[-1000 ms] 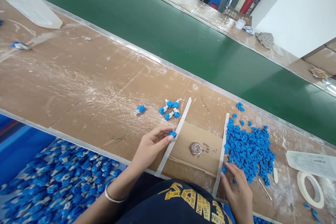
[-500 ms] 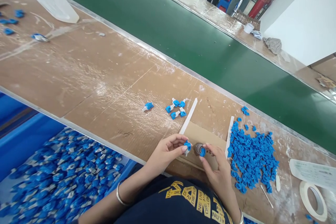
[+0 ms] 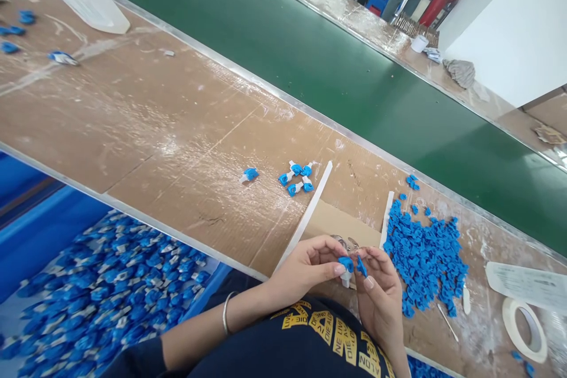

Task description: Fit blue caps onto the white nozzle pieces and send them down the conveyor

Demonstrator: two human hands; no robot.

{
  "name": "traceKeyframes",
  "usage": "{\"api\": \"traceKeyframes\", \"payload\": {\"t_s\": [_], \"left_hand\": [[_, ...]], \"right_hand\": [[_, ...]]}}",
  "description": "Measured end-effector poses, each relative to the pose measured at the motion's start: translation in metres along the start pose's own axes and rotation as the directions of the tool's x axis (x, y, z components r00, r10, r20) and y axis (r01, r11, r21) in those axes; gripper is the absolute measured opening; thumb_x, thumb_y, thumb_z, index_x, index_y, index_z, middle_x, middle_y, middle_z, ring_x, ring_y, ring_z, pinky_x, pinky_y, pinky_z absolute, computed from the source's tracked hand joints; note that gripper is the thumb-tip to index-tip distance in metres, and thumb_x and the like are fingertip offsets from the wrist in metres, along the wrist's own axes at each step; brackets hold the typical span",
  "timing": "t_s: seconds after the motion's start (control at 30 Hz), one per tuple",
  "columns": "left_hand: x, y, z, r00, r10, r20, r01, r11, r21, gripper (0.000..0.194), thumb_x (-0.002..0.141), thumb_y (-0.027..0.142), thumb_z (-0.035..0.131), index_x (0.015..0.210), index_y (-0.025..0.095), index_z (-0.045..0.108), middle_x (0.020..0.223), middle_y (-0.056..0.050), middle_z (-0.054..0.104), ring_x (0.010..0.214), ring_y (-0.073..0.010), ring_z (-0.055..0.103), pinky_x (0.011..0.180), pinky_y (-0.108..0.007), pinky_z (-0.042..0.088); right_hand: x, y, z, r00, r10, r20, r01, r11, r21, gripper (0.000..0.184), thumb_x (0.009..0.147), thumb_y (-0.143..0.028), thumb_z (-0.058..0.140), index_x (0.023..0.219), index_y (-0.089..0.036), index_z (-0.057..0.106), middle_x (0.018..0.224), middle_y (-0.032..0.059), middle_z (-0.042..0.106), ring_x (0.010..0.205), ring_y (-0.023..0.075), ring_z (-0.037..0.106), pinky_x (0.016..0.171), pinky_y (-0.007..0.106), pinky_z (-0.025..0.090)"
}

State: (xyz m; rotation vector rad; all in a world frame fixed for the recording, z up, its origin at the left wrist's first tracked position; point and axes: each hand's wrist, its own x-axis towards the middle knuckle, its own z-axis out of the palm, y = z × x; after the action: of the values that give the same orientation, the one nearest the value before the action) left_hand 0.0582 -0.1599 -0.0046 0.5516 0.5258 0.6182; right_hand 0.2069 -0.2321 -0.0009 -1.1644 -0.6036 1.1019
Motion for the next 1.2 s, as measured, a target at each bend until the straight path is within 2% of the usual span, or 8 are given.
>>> {"api": "traceKeyframes", "payload": {"t_s": [0.27,0.43,0.7,0.77,0.83,0.97,1.07,1.2], "left_hand": [[-0.002,-0.001,0.005,1.000,0.001,-0.031,-0.001,1.000,-0.008,0.036,0.067,0.038,0.088,0.087,0.016,0.067,0.080,-0.002,0.072,0.074,-0.0139,0.066,0.074,-0.026,0.051],[-0.001,-0.003,0.001,0.992,-0.004,-0.124,0.009,0.999,0.037,0.040,0.060,0.042,0.091,0.076,0.014,0.068,0.076,-0.003,0.071,0.067,-0.0145,0.065,0.068,-0.027,0.053],[-0.014,-0.007,-0.013,0.983,0.158,-0.092,-0.121,0.938,0.324,0.031,0.074,0.043,0.081,0.075,0.016,0.067,0.079,-0.005,0.070,0.068,-0.0160,0.066,0.063,-0.027,0.054],[-0.017,-0.001,-0.022,0.944,0.328,0.011,-0.268,0.749,0.606,0.015,0.084,0.033,0.071,0.083,0.017,0.070,0.083,-0.006,0.071,0.074,-0.0172,0.068,0.069,-0.028,0.055],[-0.018,0.009,-0.036,0.838,0.536,0.103,-0.348,0.378,0.858,0.007,0.088,0.023,0.064,0.090,0.019,0.070,0.088,-0.007,0.073,0.080,-0.0186,0.068,0.075,-0.030,0.054],[-0.014,0.035,-0.074,0.642,0.721,0.260,-0.069,-0.284,0.956,0.009,0.089,0.020,0.059,0.091,0.021,0.068,0.088,-0.008,0.073,0.081,-0.0228,0.066,0.081,-0.036,0.052],[-0.008,0.053,-0.095,0.655,0.697,0.293,0.140,-0.493,0.859,0.015,0.092,0.022,0.054,0.089,0.019,0.068,0.087,-0.011,0.071,0.083,-0.0266,0.063,0.081,-0.039,0.050],[-0.001,0.062,-0.103,0.629,0.738,0.245,0.273,-0.504,0.819,0.019,0.094,0.022,0.050,0.091,0.018,0.069,0.093,-0.013,0.067,0.088,-0.0280,0.061,0.083,-0.042,0.049]], "right_hand": [[-0.001,0.004,-0.006,0.963,-0.230,0.142,0.264,0.913,-0.312,0.017,0.085,-0.032,0.073,0.102,-0.029,0.073,0.102,0.0071,0.075,0.095,0.0232,0.073,0.077,0.037,0.063],[-0.003,-0.007,-0.006,0.792,-0.430,0.433,0.610,0.537,-0.583,0.033,0.087,-0.012,0.066,0.113,-0.032,0.071,0.106,0.0059,0.074,0.103,0.0233,0.069,0.085,0.043,0.060],[-0.009,-0.005,-0.026,0.688,-0.264,0.676,0.715,0.405,-0.569,0.044,0.096,-0.026,0.055,0.140,-0.030,0.052,0.126,0.0084,0.068,0.124,0.0264,0.059,0.095,0.048,0.055],[-0.003,-0.006,-0.042,0.734,-0.332,0.592,0.678,0.340,-0.651,0.038,0.095,-0.022,0.056,0.132,-0.030,0.059,0.122,0.0074,0.070,0.120,0.0253,0.061,0.094,0.047,0.056],[0.007,-0.009,-0.062,0.786,-0.467,0.405,0.554,0.242,-0.796,0.028,0.093,-0.018,0.059,0.118,-0.027,0.067,0.111,0.0078,0.072,0.107,0.0234,0.065,0.087,0.043,0.057],[0.034,-0.011,-0.100,0.819,-0.478,0.317,0.389,0.056,-0.920,0.018,0.095,-0.029,0.059,0.102,-0.021,0.073,0.100,0.0088,0.073,0.094,0.0228,0.067,0.082,0.040,0.056],[0.046,-0.008,-0.112,0.831,-0.376,0.410,0.423,-0.054,-0.905,0.025,0.098,-0.034,0.052,0.102,-0.021,0.073,0.100,0.0088,0.072,0.092,0.0227,0.065,0.082,0.040,0.054],[0.052,-0.002,-0.110,0.838,-0.343,0.424,0.400,-0.142,-0.905,0.030,0.100,-0.039,0.047,0.101,-0.020,0.071,0.093,0.0099,0.070,0.087,0.0240,0.061,0.080,0.040,0.051]]}}
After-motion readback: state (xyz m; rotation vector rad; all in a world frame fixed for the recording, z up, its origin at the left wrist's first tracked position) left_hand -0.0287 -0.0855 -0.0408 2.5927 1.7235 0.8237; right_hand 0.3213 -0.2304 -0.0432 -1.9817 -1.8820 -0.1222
